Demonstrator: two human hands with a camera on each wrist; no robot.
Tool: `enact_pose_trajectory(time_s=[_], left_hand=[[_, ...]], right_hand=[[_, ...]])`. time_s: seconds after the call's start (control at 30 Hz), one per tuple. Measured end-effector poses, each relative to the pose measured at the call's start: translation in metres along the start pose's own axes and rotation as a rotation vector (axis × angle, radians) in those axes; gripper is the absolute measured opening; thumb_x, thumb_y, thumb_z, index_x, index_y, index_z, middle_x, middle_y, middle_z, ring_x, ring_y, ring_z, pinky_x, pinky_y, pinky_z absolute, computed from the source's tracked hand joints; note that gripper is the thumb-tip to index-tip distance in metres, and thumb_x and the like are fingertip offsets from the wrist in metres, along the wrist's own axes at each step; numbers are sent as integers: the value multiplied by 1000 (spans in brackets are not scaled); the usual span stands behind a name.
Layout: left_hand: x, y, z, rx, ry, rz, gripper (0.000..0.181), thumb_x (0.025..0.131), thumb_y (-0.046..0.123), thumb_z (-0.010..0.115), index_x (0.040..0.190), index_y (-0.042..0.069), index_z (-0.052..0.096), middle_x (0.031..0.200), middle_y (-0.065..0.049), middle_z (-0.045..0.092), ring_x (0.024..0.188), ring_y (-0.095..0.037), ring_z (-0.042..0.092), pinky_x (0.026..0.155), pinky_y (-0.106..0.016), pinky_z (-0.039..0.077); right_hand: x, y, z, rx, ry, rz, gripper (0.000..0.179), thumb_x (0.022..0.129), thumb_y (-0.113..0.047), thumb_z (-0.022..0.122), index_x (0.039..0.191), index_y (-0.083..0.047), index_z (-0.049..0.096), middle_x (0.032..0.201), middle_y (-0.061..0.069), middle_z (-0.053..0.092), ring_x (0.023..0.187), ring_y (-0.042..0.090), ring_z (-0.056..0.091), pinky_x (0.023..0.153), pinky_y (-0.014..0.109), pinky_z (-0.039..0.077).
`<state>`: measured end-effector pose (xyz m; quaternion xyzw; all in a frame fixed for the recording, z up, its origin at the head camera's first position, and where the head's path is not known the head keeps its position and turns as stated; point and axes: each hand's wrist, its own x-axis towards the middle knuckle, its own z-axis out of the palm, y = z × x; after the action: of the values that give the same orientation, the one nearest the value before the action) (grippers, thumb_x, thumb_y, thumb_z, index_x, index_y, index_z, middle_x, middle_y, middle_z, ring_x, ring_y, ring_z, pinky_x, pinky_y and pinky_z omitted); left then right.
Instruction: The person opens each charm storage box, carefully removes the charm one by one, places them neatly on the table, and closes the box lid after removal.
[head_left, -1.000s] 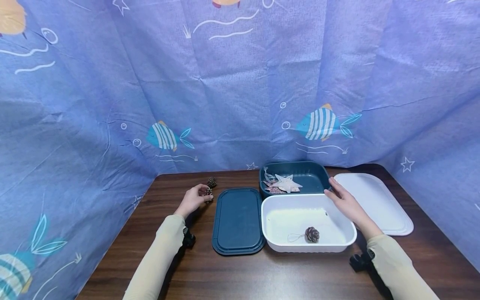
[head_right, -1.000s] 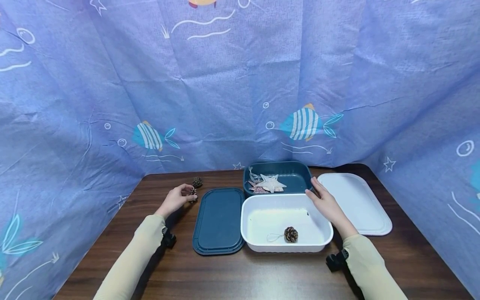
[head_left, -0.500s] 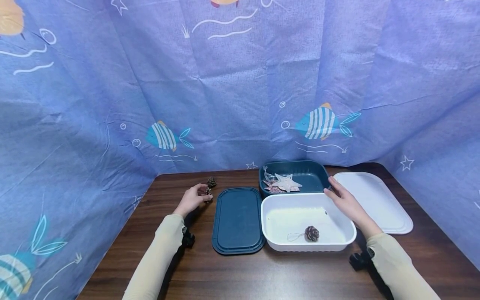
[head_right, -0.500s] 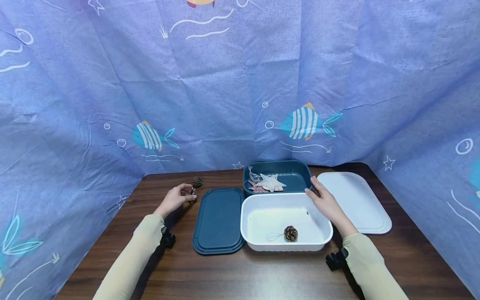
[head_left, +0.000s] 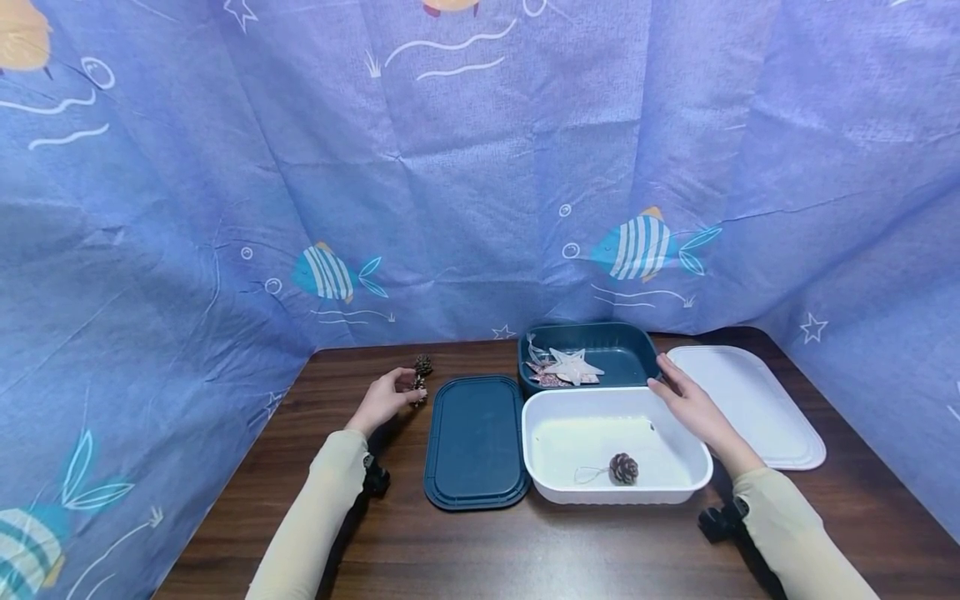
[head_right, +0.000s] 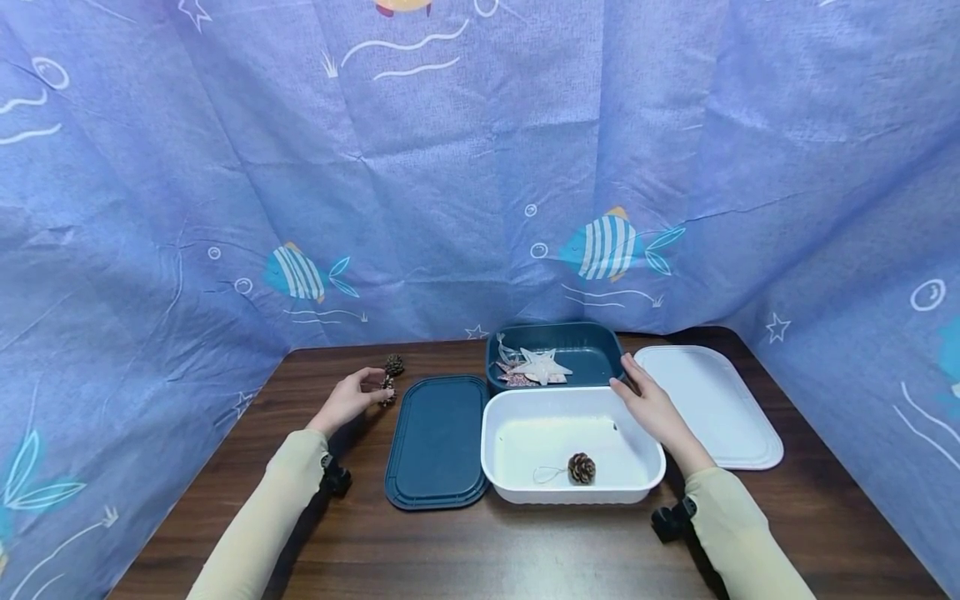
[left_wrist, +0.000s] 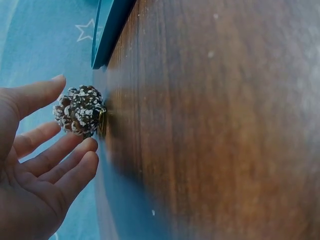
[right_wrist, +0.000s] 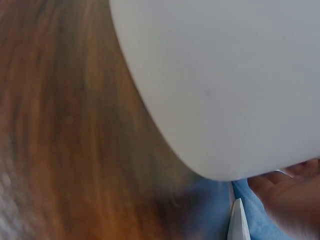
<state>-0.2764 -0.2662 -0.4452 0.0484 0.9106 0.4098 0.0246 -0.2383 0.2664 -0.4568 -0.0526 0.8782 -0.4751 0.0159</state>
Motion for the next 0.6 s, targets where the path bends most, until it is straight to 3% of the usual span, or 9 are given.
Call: enact_pose_trajectory(time_s=[0.3, 0.6], left_hand=[[4, 3, -10, 14, 16, 22, 62, 96, 31, 70, 147, 3, 49, 140, -22, 56, 122, -37, 58, 96, -53, 50], [10, 21, -30, 15, 39, 51, 59, 96, 31, 70, 145, 6, 50, 141, -20, 55, 117, -34, 61, 95, -51, 50]], right_hand=[[-1, 0, 0, 3, 1, 4, 87, 103, -57, 44, 160, -1, 8, 166, 21, 1, 151, 44, 2, 119, 61, 11], [-1, -1, 0, 7, 2, -4, 85, 104, -54, 45, 160, -1, 9, 166, 20, 1, 151, 44, 2, 119, 61, 11]])
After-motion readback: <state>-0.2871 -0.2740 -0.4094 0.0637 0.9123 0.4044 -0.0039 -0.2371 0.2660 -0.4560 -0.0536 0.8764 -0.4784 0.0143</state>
